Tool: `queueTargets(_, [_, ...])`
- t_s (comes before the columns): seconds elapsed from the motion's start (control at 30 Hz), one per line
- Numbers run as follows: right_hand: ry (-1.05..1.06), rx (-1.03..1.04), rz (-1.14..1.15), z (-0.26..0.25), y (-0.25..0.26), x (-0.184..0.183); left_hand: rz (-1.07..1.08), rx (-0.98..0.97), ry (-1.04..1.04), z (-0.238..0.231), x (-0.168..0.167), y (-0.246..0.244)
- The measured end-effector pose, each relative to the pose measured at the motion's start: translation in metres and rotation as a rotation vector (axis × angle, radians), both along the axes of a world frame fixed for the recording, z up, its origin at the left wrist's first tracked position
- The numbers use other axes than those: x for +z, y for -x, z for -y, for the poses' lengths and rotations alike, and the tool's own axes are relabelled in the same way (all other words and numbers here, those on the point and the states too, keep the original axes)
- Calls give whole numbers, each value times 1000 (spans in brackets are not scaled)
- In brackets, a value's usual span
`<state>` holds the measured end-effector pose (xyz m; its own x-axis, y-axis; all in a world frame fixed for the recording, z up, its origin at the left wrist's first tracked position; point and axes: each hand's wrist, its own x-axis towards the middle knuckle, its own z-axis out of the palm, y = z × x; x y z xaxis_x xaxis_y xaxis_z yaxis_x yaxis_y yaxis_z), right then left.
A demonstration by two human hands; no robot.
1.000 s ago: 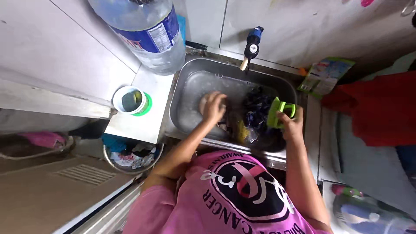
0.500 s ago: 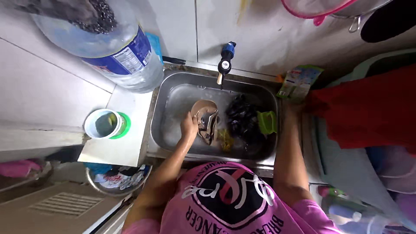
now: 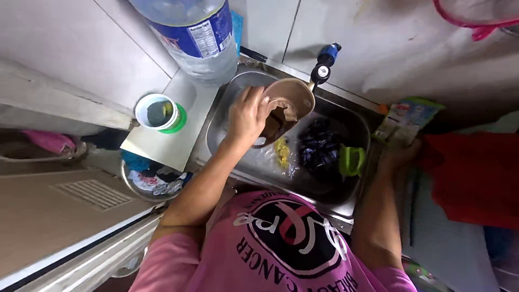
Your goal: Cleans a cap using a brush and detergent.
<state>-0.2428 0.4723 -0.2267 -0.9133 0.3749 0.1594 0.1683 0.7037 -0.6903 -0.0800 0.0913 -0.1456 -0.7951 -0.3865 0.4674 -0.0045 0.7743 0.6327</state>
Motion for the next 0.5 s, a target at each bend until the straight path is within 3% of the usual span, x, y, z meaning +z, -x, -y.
queueTargets(0.17, [12, 44, -80, 15, -32, 21, 338, 63, -233, 30, -6, 6])
queueTargets(0.27, [-4, 132, -211, 17, -47, 24, 566, 119, -260, 51, -50, 23])
queueTargets(0.37, [-44, 166, -300, 23, -61, 27, 605, 205, -218, 43, -99, 32])
queueTargets(0.43, [-57, 179, -347, 27, -69, 30, 532, 131, -165, 11, -111, 33])
queueTargets(0.5, [-64, 221, -390, 28, -79, 30, 506, -128, -90, -30, -131, 33])
